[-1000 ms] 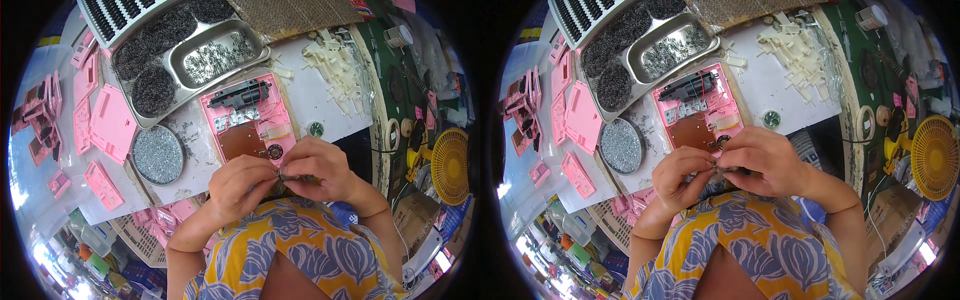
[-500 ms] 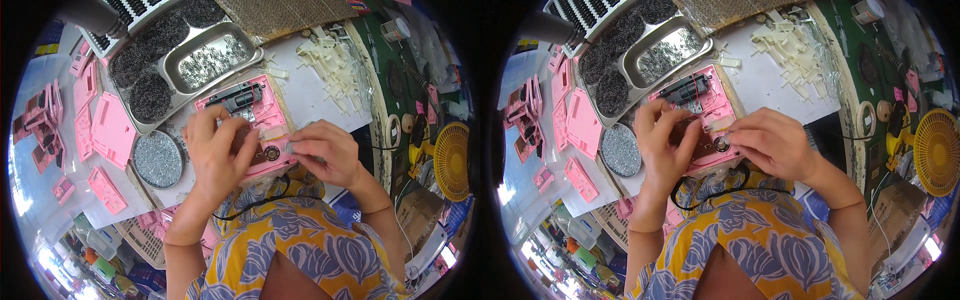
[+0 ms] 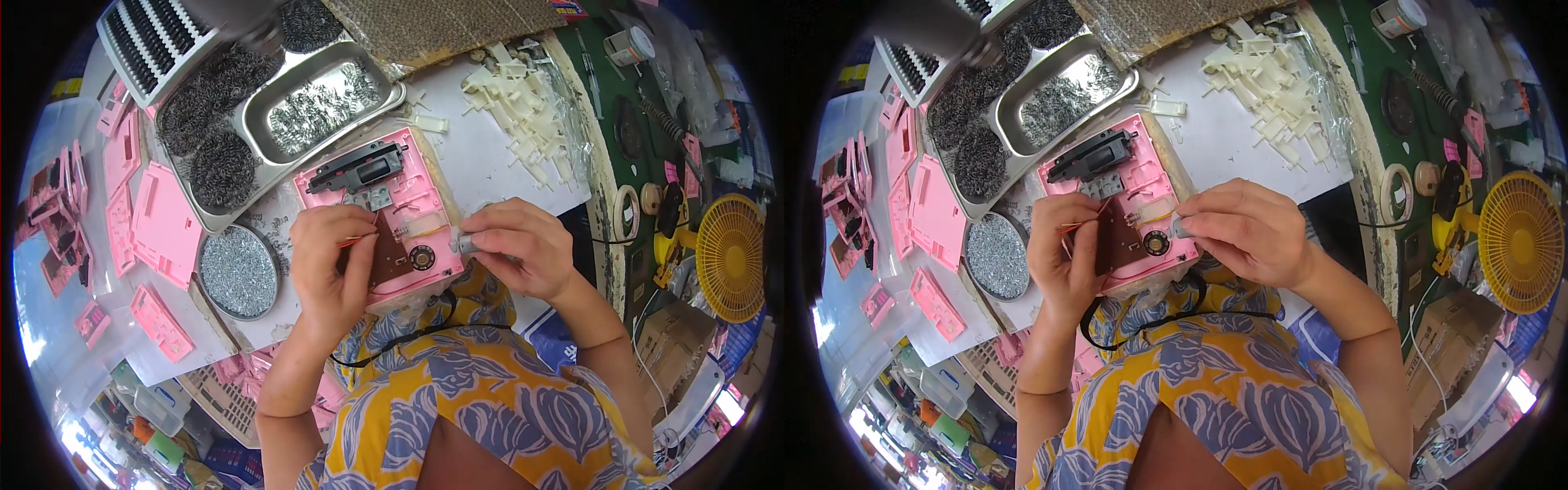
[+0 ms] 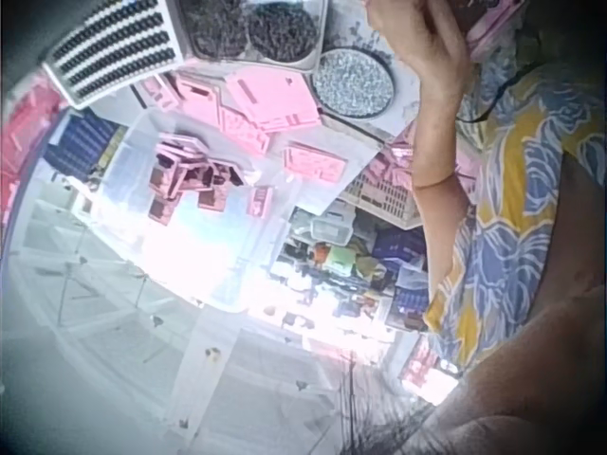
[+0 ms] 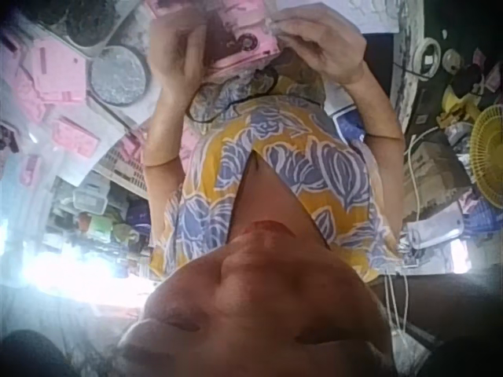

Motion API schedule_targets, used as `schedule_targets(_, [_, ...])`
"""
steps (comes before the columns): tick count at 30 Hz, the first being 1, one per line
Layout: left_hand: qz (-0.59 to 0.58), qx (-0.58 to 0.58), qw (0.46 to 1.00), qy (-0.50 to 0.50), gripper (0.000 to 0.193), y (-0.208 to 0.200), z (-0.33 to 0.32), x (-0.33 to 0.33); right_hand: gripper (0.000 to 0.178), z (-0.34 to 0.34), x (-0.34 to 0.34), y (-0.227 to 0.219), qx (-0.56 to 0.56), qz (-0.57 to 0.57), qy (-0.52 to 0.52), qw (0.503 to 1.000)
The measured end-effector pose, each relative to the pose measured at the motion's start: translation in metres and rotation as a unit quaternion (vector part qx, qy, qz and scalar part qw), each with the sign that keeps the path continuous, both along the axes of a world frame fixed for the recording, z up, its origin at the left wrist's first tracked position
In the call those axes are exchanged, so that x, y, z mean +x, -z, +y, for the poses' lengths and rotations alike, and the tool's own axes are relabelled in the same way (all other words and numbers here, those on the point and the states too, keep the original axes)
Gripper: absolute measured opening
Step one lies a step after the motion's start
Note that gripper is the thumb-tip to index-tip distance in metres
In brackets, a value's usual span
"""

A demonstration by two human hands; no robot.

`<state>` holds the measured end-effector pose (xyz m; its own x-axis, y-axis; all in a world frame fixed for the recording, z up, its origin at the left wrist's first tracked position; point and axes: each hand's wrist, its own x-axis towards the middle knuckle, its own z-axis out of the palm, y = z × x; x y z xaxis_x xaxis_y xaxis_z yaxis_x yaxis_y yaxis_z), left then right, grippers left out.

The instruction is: Assembling a toy by soldering electronic components and securing the casing with screws.

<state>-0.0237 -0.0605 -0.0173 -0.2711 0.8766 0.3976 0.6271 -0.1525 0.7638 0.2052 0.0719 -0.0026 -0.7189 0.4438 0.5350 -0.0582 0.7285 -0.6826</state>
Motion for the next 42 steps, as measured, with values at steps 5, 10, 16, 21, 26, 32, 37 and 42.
schedule_targets(5, [-0.02,0.008,0.999,-0.036,0.018,0.002,-0.008,0.002,0.038,0.002,-0.006,0.007,-0.037,-0.013,-0.025,0.999])
schedule_targets(10, [0.033,0.026,0.999,-0.016,0.019,-0.002,-0.007,0.002,0.039,0.004,-0.012,0.007,-0.104,-0.046,-0.052,0.992])
schedule_targets(16, [0.014,0.029,0.999,-0.012,0.017,-0.001,-0.003,-0.004,0.034,0.016,-0.028,0.005,0.021,-0.155,0.005,0.988])
schedule_targets(21, [-0.056,0.031,0.997,-0.046,0.015,0.004,-0.001,-0.005,0.026,0.026,-0.044,0.008,-0.009,-0.19,0.029,0.981])
schedule_targets(26, [-0.06,0.035,0.996,-0.049,0.013,0.004,0.002,-0.008,0.025,0.03,-0.054,0.005,0.02,-0.224,0.043,0.973])
schedule_targets(32, [-0.091,-0.012,0.993,-0.068,0.011,-0.001,0.008,-0.012,0.023,0.035,-0.057,-0.005,0.063,-0.277,0.04,0.958])
schedule_targets(37, [-0.1,-0.011,0.995,-0.029,0.01,-0.01,0.023,-0.02,0.02,0.018,-0.075,-0.018,0.118,-0.2,0.048,0.971])
schedule_targets(42, [-0.111,-0.033,0.993,-0.019,0.014,-0.019,0.028,-0.019,0.015,0.011,-0.094,0.005,0.096,-0.162,0.02,0.982])
